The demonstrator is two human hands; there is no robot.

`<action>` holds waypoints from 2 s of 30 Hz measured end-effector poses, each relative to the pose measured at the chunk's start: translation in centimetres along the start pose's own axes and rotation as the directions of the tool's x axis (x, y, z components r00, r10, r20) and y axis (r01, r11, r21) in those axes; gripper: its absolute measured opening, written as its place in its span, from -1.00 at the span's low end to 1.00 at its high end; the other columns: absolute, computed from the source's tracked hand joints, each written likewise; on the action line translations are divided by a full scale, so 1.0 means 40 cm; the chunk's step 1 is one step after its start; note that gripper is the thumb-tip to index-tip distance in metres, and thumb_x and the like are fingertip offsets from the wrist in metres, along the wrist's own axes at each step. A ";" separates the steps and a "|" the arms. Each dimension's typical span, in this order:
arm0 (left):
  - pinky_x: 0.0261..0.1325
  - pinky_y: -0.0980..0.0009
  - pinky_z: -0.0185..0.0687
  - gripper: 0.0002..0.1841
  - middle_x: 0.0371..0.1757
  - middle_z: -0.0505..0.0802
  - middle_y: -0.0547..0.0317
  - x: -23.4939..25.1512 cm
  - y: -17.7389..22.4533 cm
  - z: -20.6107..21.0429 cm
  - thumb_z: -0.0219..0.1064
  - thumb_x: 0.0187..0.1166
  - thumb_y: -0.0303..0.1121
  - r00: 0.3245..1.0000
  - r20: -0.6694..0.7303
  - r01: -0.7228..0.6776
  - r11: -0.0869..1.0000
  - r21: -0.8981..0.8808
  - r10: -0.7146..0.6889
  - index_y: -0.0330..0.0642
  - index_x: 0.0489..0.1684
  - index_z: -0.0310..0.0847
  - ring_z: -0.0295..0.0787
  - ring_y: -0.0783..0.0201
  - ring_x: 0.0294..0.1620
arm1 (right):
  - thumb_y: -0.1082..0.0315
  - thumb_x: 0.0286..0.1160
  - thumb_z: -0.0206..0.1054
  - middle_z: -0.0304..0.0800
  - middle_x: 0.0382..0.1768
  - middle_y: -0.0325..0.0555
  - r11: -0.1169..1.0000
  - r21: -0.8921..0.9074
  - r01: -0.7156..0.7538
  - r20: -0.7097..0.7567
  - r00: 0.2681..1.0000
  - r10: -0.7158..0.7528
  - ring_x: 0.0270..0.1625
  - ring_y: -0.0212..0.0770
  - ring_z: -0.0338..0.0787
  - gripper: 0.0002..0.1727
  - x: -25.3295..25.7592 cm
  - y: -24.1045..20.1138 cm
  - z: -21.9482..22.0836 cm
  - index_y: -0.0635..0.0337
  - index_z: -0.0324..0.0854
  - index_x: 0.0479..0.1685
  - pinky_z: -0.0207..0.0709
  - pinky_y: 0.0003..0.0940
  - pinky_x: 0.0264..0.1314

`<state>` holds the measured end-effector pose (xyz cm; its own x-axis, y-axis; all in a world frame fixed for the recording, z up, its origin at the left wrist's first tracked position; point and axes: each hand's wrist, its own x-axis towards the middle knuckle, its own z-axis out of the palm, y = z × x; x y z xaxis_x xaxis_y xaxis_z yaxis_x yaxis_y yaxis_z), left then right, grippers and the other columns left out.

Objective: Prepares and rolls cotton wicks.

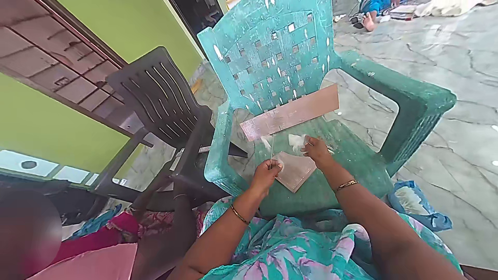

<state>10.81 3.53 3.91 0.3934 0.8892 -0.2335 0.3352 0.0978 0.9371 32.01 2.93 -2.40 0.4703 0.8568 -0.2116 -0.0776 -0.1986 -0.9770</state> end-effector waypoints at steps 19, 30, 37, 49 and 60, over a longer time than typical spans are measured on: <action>-0.33 0.56 0.47 -0.86 -0.24 0.72 0.17 -0.013 0.010 -0.009 0.37 0.65 -0.46 0.999 0.009 0.043 0.998 -0.039 -0.042 -0.31 0.02 0.65 0.58 0.44 -0.36 | 0.39 0.69 0.27 0.86 0.03 0.13 0.820 -0.386 0.422 0.153 0.906 -0.394 0.02 0.07 0.82 -0.76 -0.132 -0.043 -0.041 0.26 0.79 0.12 0.61 0.12 0.18; -0.31 0.59 0.46 -0.98 -0.34 0.71 0.25 -0.029 0.030 -0.006 0.35 0.64 -0.52 0.997 0.055 -0.051 0.996 -0.068 0.055 -0.28 -0.14 0.67 0.57 0.48 -0.38 | 0.43 0.67 0.30 0.77 -0.38 -0.23 0.965 0.254 0.067 0.173 0.978 -0.113 -0.44 -0.46 0.59 -0.89 -0.219 -0.042 0.029 0.23 0.68 -0.22 0.41 -0.58 -0.37; -0.28 0.57 0.50 -0.88 -0.22 0.76 0.20 -0.037 0.025 -0.001 0.32 0.68 -0.49 0.994 0.103 -0.028 0.987 -0.161 0.045 -0.29 0.04 0.64 0.62 0.46 -0.32 | 0.52 0.66 0.26 0.80 -0.35 -0.16 0.876 0.477 -0.074 0.211 0.977 -0.032 -0.49 -0.43 0.59 -0.88 -0.242 -0.046 0.046 0.22 0.66 -0.25 0.42 -0.59 -0.44; -0.33 0.62 0.46 -0.84 -0.24 0.76 0.23 -0.036 0.014 -0.002 0.40 0.58 -0.52 0.990 0.126 -0.037 0.988 -0.147 0.056 -0.30 0.03 0.67 0.60 0.50 -0.36 | 0.51 0.61 0.33 0.76 -0.40 -0.23 0.942 0.333 0.039 0.163 0.982 -0.099 -0.49 -0.47 0.56 -0.95 -0.227 -0.038 0.039 0.24 0.68 -0.21 0.40 -0.61 -0.42; -0.35 0.60 0.42 -0.91 -0.41 0.70 0.29 -0.030 0.004 0.002 0.36 0.64 -0.46 0.991 0.128 -0.036 0.996 -0.085 0.047 -0.26 -0.26 0.65 0.54 0.51 -0.44 | 0.52 0.61 0.32 0.75 -0.26 -0.21 0.944 0.330 0.012 0.189 0.979 -0.078 -0.33 -0.40 0.66 -0.85 -0.229 -0.043 0.034 0.20 0.65 0.06 0.52 -0.53 -0.28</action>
<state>10.46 2.43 4.34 0.5155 0.8281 -0.2204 0.2469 0.1028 0.9636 26.65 -3.92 1.18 0.3006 0.9440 -0.1359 -0.3577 -0.0205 -0.9336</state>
